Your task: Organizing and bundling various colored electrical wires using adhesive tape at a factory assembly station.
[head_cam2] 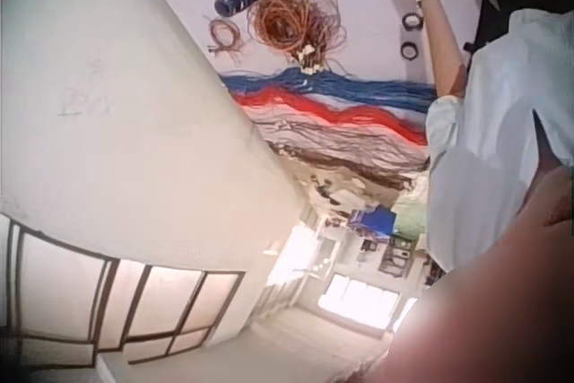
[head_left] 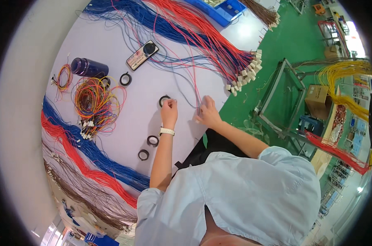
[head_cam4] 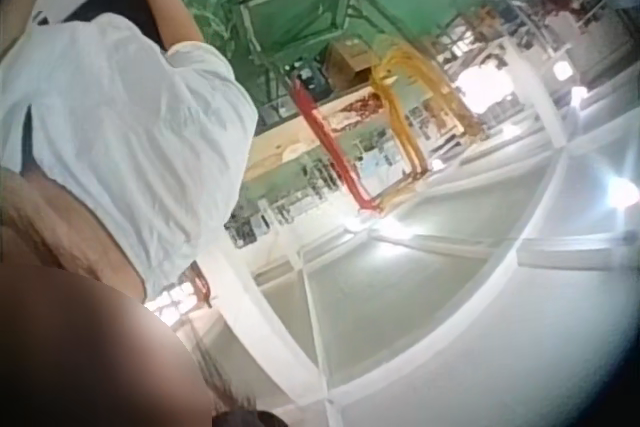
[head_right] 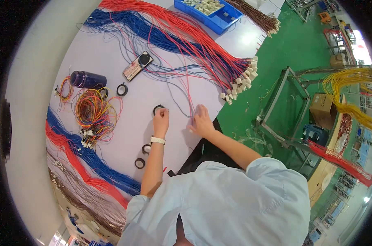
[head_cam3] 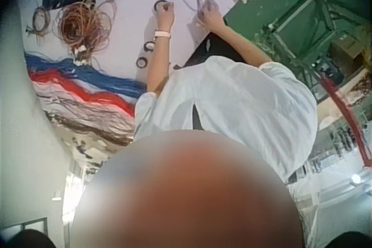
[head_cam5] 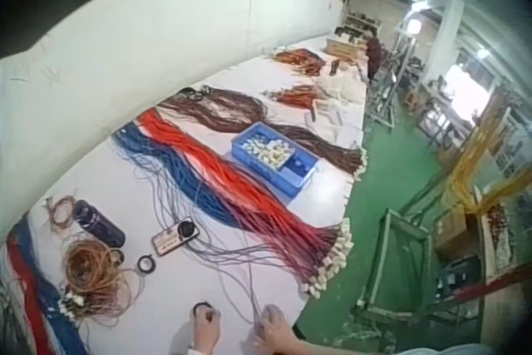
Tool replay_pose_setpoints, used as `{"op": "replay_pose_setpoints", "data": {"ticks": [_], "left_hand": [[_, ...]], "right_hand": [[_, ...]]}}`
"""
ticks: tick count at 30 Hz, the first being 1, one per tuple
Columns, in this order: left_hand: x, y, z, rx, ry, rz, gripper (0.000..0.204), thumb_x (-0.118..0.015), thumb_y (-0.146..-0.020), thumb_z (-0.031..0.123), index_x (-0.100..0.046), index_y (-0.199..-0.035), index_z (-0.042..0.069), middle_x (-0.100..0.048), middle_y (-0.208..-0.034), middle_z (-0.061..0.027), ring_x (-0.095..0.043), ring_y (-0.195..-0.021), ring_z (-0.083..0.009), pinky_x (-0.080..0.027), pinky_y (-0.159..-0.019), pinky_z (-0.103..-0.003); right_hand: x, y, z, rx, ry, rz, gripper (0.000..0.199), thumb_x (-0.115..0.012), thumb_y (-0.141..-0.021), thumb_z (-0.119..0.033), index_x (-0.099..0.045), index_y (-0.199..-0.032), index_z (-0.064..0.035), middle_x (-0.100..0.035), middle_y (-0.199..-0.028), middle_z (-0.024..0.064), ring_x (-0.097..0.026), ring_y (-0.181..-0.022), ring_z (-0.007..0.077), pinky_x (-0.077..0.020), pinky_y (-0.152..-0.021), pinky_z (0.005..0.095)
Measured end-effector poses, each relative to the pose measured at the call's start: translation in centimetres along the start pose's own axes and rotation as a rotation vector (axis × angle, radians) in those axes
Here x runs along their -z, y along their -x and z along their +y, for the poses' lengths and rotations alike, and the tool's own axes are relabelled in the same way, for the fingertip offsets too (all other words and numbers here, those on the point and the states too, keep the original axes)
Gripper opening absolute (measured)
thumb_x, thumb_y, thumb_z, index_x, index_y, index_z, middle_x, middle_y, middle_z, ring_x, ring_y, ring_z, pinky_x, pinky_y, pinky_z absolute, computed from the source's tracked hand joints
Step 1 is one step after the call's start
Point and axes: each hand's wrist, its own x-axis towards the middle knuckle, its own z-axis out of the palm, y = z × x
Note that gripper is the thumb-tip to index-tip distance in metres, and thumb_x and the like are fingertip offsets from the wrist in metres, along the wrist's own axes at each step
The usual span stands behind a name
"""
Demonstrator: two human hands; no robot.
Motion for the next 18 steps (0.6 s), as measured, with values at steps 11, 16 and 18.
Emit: {"op": "replay_pose_setpoints", "data": {"ticks": [11,16,18], "left_hand": [[-12.4,0.2,3.5,0.360,0.651,-0.104,0.038,-0.050,-0.095,0.029,-0.054,-0.119,0.001,-0.062,-0.112,-0.0117,-0.062,-0.099,-0.0184,-0.050,-0.083,-0.033],[-21.0,-3.9,17.8,-0.279,0.668,-0.175,0.051,-0.048,-0.095,0.031,-0.043,-0.125,-0.010,-0.064,-0.096,-0.0127,-0.063,-0.090,-0.0231,-0.047,-0.085,-0.032],[-23.5,-5.4,19.7,-0.342,0.573,-0.138,0.055,-0.047,-0.096,0.033,-0.040,-0.126,-0.012,-0.064,-0.093,-0.0135,-0.062,-0.088,-0.0239,-0.047,-0.084,-0.033]], "right_hand": [[3.8,-6.9,6.8,-0.130,-0.423,-0.372,0.022,-0.058,-0.064,0.005,-0.057,-0.085,-0.0016,-0.061,-0.083,0.0164,-0.060,-0.081,0.0345,-0.0484,-0.069,0.0421],[21.0,-14.5,10.4,-0.048,-0.420,-0.221,0.024,-0.055,-0.065,0.006,-0.057,-0.087,-0.0035,-0.058,-0.082,0.0141,-0.060,-0.080,0.0351,-0.0489,-0.069,0.0430],[23.2,-15.5,14.1,0.013,-0.162,-0.198,0.022,-0.055,-0.067,0.005,-0.053,-0.086,-0.0047,-0.054,-0.083,0.0135,-0.058,-0.079,0.0357,-0.0482,-0.065,0.0445]]}}
